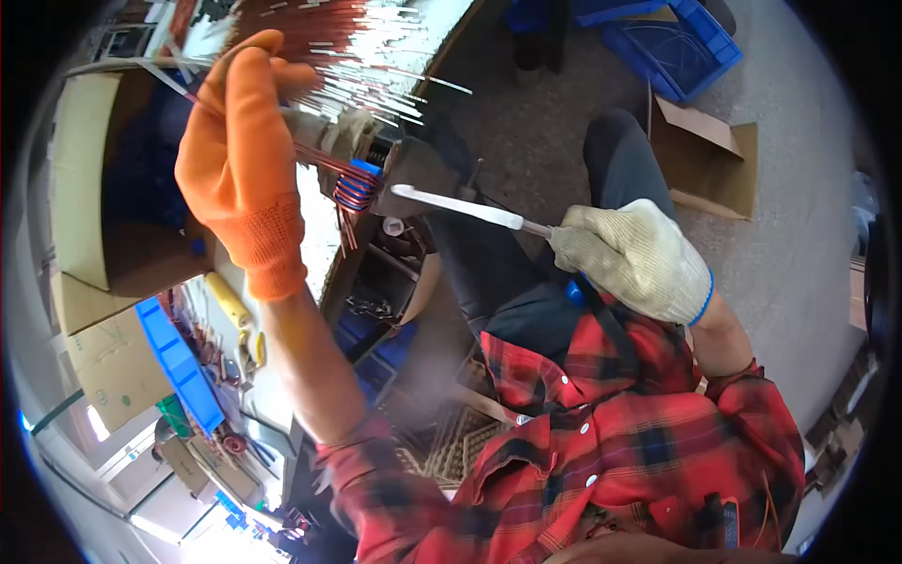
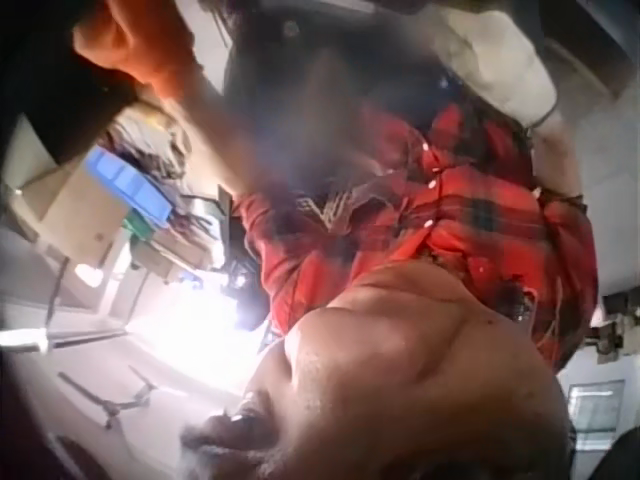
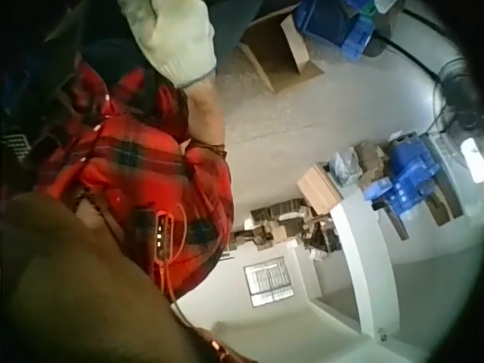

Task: The recorder is assembling electrical wires by attaching blue connectors to red wire strands on a workbench.

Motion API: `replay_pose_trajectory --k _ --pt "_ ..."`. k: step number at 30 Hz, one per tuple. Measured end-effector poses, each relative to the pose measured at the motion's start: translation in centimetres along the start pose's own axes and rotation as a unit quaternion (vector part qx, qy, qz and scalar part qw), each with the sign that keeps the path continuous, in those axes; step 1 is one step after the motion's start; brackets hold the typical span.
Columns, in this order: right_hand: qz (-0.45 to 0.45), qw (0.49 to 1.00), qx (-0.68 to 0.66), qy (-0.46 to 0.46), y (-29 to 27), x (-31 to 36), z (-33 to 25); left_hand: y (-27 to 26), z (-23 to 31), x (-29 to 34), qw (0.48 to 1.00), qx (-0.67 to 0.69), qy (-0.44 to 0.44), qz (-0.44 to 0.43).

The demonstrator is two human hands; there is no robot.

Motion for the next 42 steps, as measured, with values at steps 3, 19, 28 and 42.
replay_pose_trajectory --k 3,19,28,42 --pt "0.124 0.98 0.116 -0.1 1.1 -1.0 -3.5 0.0 -1.0 1.1 0.998 0.026 -0.047 0.029" --pt "-0.196 0.903 -0.303 0.233 1.8 8.6 7.2 -1.3 -0.6 1.7 0.999 -0.006 -0.034 0.022" --pt "-0.076 0.994 -0.069 0.019 2.5 -1.1 -0.4 0.3 -1.7 5.0 0.984 0.012 -0.094 0.15" --pt "-0.198 0.895 -0.36 0.174 1.8 6.3 7.3 1.4 0.2 0.0 0.997 0.033 -0.045 -0.052"
Point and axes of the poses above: each hand's wrist, its own x-axis away from the middle knuckle, its own y-axis out of the palm, z = x × y, the point moved 5 cm from there along -x, towards the middle knuckle, and after that the axes turned 2 degrees about y, right-handed, at the moved point
